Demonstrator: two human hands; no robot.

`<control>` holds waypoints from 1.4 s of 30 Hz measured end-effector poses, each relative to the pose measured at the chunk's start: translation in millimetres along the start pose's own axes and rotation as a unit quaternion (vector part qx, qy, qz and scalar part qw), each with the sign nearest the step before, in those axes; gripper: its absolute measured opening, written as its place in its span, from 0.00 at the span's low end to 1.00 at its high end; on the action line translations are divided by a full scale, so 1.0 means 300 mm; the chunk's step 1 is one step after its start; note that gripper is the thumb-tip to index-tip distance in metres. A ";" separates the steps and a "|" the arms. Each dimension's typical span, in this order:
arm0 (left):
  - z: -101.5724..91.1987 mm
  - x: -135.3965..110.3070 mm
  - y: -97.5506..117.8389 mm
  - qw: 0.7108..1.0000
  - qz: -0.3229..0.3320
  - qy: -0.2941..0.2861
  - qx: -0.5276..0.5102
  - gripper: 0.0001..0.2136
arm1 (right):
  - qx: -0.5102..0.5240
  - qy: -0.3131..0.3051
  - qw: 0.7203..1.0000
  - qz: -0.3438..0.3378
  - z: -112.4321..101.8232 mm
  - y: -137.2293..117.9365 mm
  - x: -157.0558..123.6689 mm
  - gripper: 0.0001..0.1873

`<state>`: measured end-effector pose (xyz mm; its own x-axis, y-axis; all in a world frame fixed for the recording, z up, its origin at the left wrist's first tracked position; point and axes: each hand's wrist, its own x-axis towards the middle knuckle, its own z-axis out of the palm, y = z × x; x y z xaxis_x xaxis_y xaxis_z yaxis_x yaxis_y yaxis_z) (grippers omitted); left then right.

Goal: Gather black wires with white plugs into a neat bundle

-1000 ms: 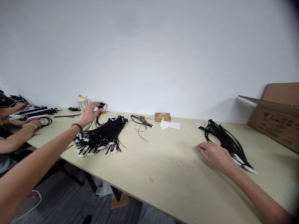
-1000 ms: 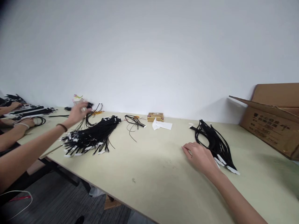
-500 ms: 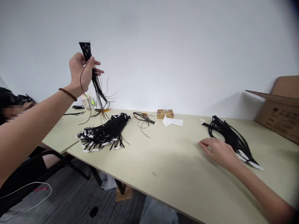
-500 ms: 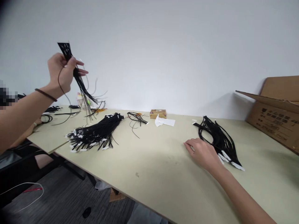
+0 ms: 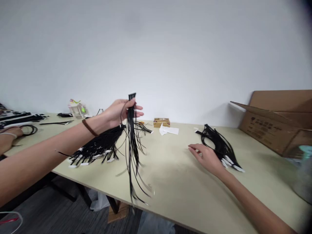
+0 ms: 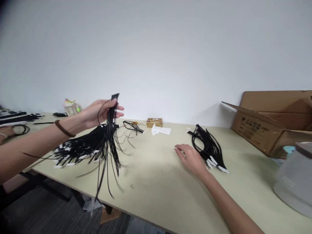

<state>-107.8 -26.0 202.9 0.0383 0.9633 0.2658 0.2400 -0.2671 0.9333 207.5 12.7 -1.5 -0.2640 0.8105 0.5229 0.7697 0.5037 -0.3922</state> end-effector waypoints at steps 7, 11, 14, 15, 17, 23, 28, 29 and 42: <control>0.237 -0.073 -0.097 0.940 -0.176 -0.172 -0.235 0.07 | 0.241 -0.072 0.966 0.054 0.025 -0.058 0.001 0.24; 0.337 -0.101 -0.277 0.910 -0.238 -0.238 -0.241 0.07 | 0.366 -0.084 0.918 0.125 0.058 -0.057 0.004 0.26; 0.413 -0.119 -0.420 0.903 -0.258 -0.221 -0.262 0.04 | 0.401 -0.097 0.900 0.141 0.079 -0.058 0.007 0.28; 0.438 -0.123 -0.456 0.902 -0.263 -0.219 -0.264 0.05 | 0.412 -0.101 0.894 0.144 0.084 -0.059 0.008 0.29; 0.484 -0.127 -0.507 0.900 -0.247 -0.237 -0.269 0.08 | 0.432 -0.111 0.882 0.148 0.089 -0.062 0.010 0.29; 0.563 -0.105 -0.558 0.913 -0.153 -0.250 -0.285 0.13 | 0.449 -0.105 0.874 0.152 0.081 -0.083 0.013 0.25; 0.546 -0.096 -0.580 0.927 -0.114 -0.253 -0.253 0.16 | 0.447 -0.081 0.874 0.174 0.072 -0.110 0.007 0.20; 0.538 -0.095 -0.579 0.927 -0.114 -0.262 -0.242 0.15 | 0.449 -0.082 0.872 0.178 0.071 -0.113 0.005 0.20; 0.501 -0.075 -0.556 0.989 0.024 -0.147 0.010 0.15 | 0.401 -0.055 0.893 0.196 0.077 -0.115 -0.005 0.19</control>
<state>-2.8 1.2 5.0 0.3305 0.9165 0.2254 0.2496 -0.3152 0.9156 168.0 1.1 -6.2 -0.1547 0.9739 0.1659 0.1642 0.1909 -0.9678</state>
